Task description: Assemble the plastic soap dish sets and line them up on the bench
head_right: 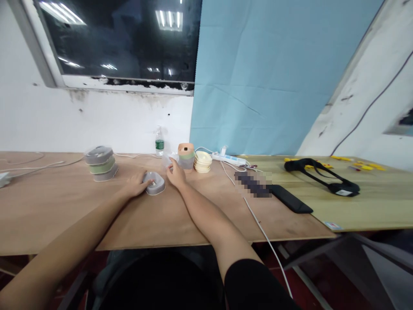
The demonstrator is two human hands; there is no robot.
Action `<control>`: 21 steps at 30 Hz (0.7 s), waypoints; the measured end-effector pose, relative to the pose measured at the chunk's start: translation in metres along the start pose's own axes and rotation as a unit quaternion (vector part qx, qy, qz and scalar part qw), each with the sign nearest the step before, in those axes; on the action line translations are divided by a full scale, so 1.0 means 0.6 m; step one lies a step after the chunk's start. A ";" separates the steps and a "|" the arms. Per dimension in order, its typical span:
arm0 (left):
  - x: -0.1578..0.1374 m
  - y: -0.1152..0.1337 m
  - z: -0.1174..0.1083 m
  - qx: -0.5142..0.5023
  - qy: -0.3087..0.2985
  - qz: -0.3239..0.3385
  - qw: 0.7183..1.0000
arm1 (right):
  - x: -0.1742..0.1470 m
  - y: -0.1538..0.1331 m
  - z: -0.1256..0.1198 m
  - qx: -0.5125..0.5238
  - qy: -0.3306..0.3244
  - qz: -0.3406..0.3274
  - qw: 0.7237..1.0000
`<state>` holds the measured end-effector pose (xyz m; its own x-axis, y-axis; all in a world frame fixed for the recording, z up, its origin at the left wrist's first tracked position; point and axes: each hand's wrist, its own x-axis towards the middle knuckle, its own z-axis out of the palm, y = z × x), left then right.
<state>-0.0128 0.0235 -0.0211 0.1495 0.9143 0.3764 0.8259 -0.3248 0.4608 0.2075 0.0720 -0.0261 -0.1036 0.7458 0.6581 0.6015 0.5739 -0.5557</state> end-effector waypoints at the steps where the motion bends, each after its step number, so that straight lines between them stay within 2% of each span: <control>1: 0.001 -0.004 0.001 0.024 -0.003 -0.029 0.999 | -0.006 -0.011 -0.003 -0.005 -0.019 -0.019 1.000; 3: 0.002 -0.010 0.000 0.070 -0.012 -0.075 0.995 | -0.017 -0.035 -0.006 -0.011 -0.080 -0.072 0.994; 6: 0.004 -0.017 -0.008 0.106 -0.031 -0.111 0.988 | -0.028 -0.064 -0.004 -0.012 -0.180 -0.166 0.969; 9: 0.009 -0.023 -0.015 0.064 -0.032 -0.096 0.993 | -0.032 -0.077 0.002 -0.011 -0.235 -0.225 0.945; 13: 0.014 -0.024 -0.014 -0.062 0.051 -0.003 0.997 | -0.031 -0.072 0.007 -0.005 -0.223 -0.238 0.945; 16: 0.015 -0.015 -0.012 -0.134 0.107 0.001 0.985 | -0.031 -0.067 0.007 0.025 -0.209 -0.221 0.952; 18: 0.013 -0.008 -0.015 -0.167 0.120 -0.003 0.979 | -0.032 -0.068 0.005 0.054 -0.195 -0.199 0.959; 21: 0.008 -0.003 -0.024 -0.167 0.096 0.032 0.981 | -0.033 -0.074 0.003 0.085 -0.166 -0.166 0.968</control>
<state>-0.0213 0.0251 -0.0087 0.0643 0.8372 0.5432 0.5896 -0.4710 0.6562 0.1814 0.0325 -0.0155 -0.5350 0.5617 0.6311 0.3553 0.8273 -0.4351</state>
